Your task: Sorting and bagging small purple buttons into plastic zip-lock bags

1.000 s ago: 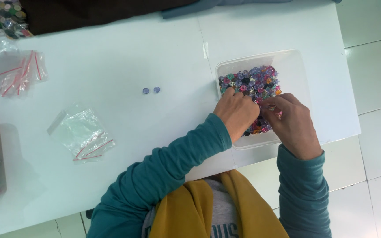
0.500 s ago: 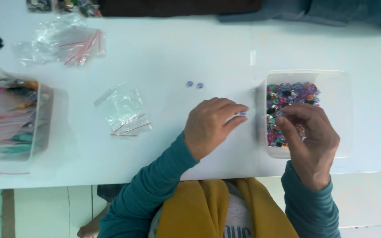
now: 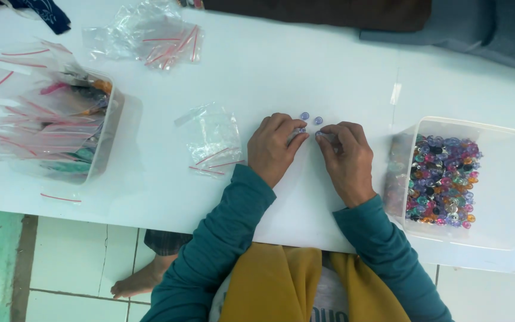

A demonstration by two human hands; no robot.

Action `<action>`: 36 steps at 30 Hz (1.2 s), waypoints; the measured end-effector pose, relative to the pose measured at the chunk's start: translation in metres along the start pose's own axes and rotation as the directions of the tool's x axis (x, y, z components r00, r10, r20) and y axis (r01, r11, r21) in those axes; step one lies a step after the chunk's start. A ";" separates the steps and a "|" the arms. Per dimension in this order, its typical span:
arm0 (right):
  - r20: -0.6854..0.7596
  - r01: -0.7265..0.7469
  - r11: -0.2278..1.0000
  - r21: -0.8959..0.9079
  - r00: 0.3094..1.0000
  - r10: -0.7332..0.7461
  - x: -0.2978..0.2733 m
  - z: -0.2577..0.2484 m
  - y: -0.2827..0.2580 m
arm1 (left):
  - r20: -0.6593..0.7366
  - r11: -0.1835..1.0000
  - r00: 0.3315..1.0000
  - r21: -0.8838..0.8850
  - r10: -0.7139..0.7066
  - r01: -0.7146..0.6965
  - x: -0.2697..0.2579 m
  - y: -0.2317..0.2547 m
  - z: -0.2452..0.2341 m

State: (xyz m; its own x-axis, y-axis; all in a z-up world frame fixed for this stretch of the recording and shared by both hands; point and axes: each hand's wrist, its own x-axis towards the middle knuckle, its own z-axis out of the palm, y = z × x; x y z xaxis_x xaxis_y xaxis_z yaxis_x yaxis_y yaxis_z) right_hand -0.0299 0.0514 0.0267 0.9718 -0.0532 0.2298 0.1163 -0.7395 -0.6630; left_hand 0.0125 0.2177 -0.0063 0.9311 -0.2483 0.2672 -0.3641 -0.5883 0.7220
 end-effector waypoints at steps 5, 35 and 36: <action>0.023 -0.006 0.998 -0.062 1.000 0.007 0.000 0.007 -0.003 | 0.019 0.997 0.999 0.068 0.026 -0.027 -0.001 -0.001 0.002; -0.076 -0.173 0.952 -0.251 0.984 0.158 -0.091 -0.200 0.039 | 0.222 0.803 0.776 -0.066 0.590 -0.592 0.006 0.174 0.057; -0.022 -0.223 0.908 -0.356 0.973 0.230 -0.095 -0.205 0.055 | 0.281 0.760 0.741 0.058 0.610 -0.648 0.006 0.178 0.071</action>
State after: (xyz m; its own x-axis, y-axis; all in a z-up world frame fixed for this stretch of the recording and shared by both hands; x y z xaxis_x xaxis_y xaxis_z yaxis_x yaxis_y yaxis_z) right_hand -0.1583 -0.1218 0.1148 0.9676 -0.2370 0.0866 -0.1842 -0.8981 -0.3994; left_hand -0.0485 0.0567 0.0782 0.4615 -0.7593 0.4588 -0.8809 -0.3309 0.3385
